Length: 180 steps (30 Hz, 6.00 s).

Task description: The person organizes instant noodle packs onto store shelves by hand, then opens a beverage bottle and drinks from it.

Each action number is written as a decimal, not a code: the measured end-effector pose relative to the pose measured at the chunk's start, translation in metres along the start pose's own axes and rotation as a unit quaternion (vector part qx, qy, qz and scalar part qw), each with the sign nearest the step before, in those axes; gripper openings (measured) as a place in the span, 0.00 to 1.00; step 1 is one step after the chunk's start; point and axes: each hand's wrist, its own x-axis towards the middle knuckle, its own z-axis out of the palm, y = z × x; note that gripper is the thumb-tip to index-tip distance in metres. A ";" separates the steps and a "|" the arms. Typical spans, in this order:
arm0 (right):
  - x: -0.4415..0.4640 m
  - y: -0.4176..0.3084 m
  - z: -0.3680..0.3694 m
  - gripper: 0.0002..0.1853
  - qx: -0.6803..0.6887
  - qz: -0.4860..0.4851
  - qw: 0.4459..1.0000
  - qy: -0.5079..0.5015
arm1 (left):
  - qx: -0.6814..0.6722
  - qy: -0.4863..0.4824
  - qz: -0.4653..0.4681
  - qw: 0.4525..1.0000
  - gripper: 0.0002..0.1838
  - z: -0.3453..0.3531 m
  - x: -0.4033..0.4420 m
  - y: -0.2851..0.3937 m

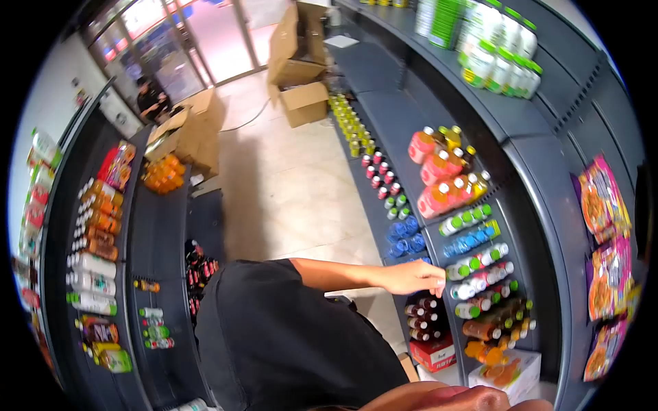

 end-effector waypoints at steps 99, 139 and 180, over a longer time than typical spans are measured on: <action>-0.375 -0.645 1.196 0.26 -0.103 -0.455 0.531 -0.707 | 0.417 0.869 -0.177 0.199 0.22 -0.545 -0.906 0.164; -0.411 -0.650 1.517 0.33 -0.131 -0.611 0.292 -0.724 | 0.305 0.912 -0.242 -0.127 0.40 -0.724 -0.994 0.127; -0.360 -0.423 1.325 0.24 -0.456 -0.310 -0.568 -0.611 | -0.196 0.712 0.219 -0.638 0.18 -0.430 -0.456 -0.343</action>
